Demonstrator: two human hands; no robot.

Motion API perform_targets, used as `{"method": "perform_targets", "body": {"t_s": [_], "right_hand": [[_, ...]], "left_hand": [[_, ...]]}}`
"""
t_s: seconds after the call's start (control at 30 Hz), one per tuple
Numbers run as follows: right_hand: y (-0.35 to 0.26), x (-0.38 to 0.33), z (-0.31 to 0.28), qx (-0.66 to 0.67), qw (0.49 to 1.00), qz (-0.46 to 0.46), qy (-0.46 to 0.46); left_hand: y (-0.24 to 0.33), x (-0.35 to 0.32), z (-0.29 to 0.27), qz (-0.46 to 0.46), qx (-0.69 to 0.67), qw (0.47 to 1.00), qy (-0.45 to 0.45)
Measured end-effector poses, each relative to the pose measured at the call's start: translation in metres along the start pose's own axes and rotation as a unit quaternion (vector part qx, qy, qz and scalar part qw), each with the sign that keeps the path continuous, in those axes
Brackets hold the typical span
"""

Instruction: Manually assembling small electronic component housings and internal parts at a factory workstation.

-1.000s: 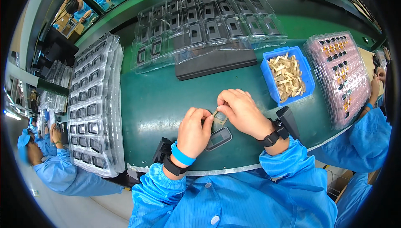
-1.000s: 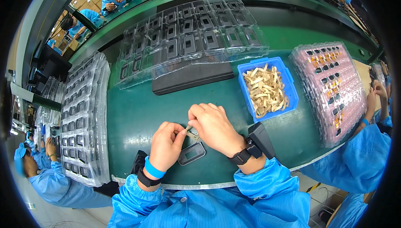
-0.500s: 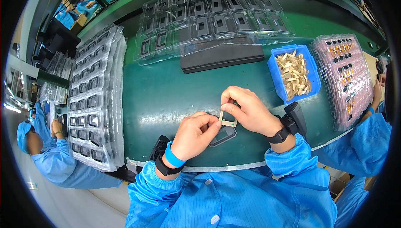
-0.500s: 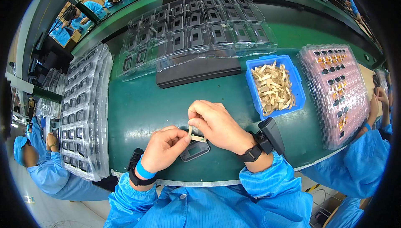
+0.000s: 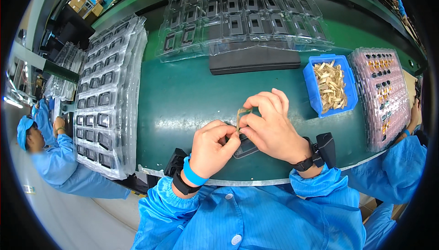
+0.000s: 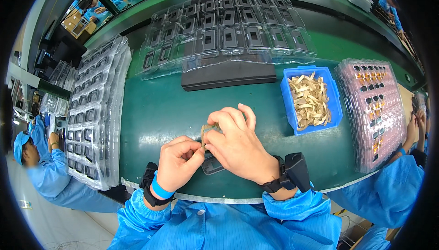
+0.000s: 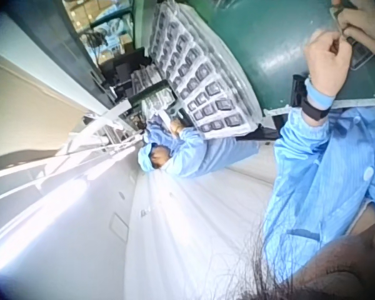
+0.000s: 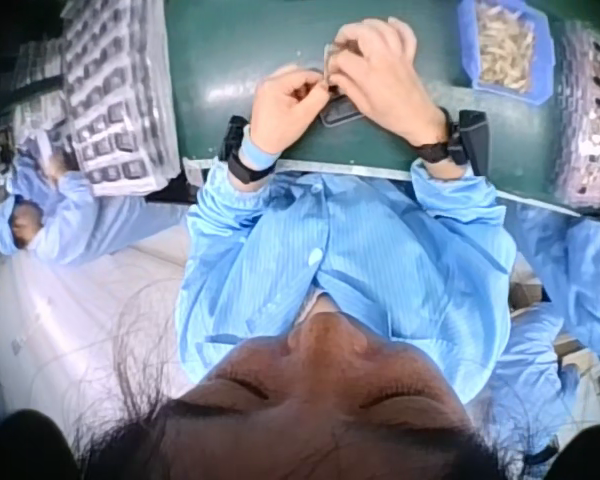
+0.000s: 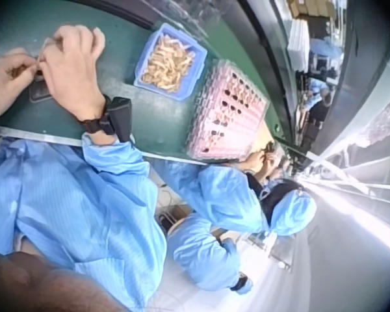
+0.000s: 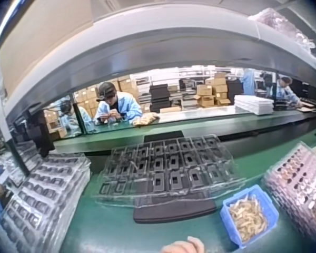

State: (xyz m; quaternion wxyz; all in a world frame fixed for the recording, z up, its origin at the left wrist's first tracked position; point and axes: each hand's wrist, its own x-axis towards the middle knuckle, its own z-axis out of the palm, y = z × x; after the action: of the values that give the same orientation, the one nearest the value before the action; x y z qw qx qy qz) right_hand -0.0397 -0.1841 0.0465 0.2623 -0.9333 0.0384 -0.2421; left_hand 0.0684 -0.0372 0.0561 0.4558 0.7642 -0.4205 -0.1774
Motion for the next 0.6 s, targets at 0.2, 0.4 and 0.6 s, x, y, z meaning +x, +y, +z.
{"method": "perform_targets", "body": {"t_s": [0.2,0.4,0.6], "right_hand": [[-0.0009,0.0008,-0.0009,-0.008,0.999,-0.030,-0.009],[-0.0049,-0.0010,0.0025,-0.036,0.998,-0.054,0.028],[-0.0080,-0.0021,0.0024,-0.040,0.993,-0.078,0.073]], "left_hand": [[0.0003,-0.0009,0.0008,0.032,0.016,0.999,0.009],[-0.0036,-0.0028,-0.0038,-0.072,-0.131,0.988,-0.034],[0.0003,-0.0048,-0.0048,-0.108,-0.222,0.969,-0.017]]}}
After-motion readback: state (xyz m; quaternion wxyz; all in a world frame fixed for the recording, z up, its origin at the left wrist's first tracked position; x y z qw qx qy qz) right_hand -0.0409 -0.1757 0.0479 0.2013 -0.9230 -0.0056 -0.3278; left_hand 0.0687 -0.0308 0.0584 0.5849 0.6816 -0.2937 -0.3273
